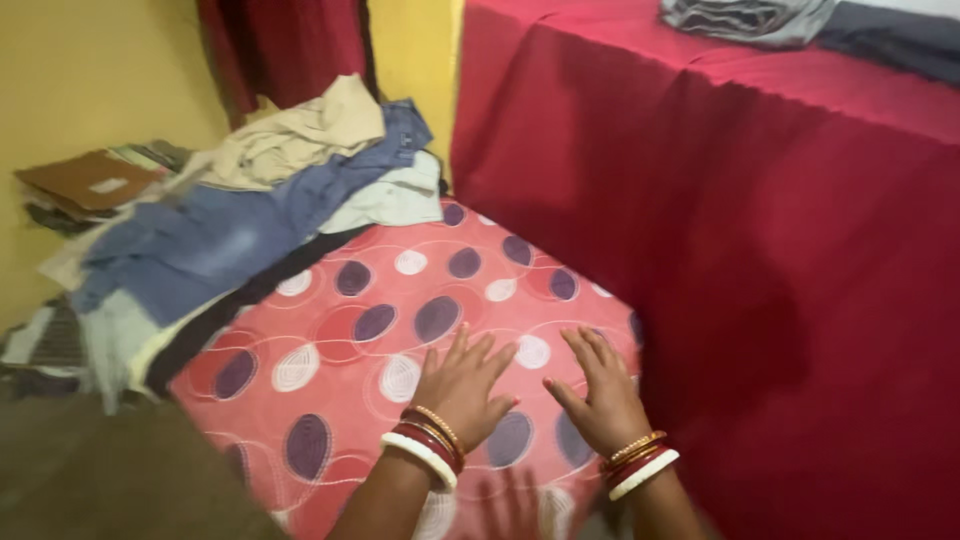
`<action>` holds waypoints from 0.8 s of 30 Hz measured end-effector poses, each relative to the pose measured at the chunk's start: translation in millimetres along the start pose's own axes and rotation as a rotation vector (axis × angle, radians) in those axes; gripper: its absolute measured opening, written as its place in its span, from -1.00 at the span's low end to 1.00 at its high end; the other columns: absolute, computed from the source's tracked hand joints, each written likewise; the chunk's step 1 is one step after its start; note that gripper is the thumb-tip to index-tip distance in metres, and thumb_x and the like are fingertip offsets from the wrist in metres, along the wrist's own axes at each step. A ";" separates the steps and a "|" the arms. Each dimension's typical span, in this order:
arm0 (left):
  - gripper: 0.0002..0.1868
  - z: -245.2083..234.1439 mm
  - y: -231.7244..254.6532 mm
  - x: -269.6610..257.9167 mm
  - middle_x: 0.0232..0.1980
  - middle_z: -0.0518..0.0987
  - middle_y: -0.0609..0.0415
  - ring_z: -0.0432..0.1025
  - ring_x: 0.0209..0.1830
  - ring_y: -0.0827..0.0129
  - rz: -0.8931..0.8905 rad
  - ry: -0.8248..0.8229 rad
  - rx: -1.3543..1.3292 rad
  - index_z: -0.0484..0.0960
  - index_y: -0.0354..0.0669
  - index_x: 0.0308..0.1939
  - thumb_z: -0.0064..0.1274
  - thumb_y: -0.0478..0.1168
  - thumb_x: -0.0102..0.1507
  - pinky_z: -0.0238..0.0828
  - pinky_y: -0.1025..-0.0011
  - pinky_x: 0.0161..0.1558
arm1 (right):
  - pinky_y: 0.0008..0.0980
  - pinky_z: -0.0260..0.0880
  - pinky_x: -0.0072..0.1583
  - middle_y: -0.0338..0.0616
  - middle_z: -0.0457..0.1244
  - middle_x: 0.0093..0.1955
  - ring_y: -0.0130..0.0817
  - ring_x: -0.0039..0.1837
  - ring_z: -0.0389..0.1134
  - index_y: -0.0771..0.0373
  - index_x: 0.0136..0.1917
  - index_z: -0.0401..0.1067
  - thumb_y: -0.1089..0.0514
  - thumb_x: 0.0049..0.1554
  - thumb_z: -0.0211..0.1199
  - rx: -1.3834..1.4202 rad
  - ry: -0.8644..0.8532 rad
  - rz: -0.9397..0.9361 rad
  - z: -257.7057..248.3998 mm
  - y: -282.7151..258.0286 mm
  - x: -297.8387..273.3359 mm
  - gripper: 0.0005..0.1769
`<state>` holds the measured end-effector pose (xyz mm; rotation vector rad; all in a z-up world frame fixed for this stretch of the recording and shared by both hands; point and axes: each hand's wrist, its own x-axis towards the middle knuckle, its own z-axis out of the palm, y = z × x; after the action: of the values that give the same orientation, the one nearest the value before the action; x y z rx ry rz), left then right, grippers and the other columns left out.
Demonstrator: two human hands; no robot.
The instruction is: The person folds several garments by hand on a patterned surface. They fold a pair of grey trousers, then a pair of beige trousers, and finally a pair of blue jeans, placing each folded item onto a red-covered surface.
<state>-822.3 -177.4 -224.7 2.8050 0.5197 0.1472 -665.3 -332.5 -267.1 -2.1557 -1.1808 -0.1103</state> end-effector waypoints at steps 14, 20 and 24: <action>-0.29 -54.1 -168.6 -73.4 0.56 0.19 0.01 -0.15 0.63 -0.03 0.006 -0.023 -0.032 0.28 0.17 0.46 0.10 0.10 0.25 -0.16 -0.26 0.44 | -0.02 0.12 0.45 0.05 0.08 0.55 0.07 0.56 0.05 0.11 0.47 0.27 -0.09 0.04 0.38 0.068 0.000 0.072 130.7 -120.8 24.7 -0.22; -0.27 -53.8 -239.5 -43.2 0.57 0.16 0.02 -0.17 0.63 -0.01 0.010 -0.091 -0.021 0.27 0.18 0.47 0.11 0.09 0.23 -0.23 -0.28 0.45 | -0.03 0.13 0.45 0.07 0.09 0.54 0.08 0.54 0.07 0.10 0.46 0.27 -0.06 0.03 0.40 0.103 0.023 0.046 195.1 -141.3 67.7 -0.23; -0.26 -66.4 -291.8 -3.4 0.59 0.11 0.04 -0.18 0.63 0.00 0.011 -0.115 -0.011 0.24 0.19 0.48 0.11 0.06 0.24 -0.28 -0.28 0.47 | -0.07 0.18 0.42 0.00 0.10 0.53 0.02 0.53 0.10 0.05 0.42 0.29 -0.07 0.00 0.42 0.121 -0.010 0.130 234.1 -155.9 114.7 -0.24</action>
<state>-933.4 99.6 -247.5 2.7860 0.4753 -0.0088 -773.2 -54.7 -325.3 -2.1211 -1.0221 0.0281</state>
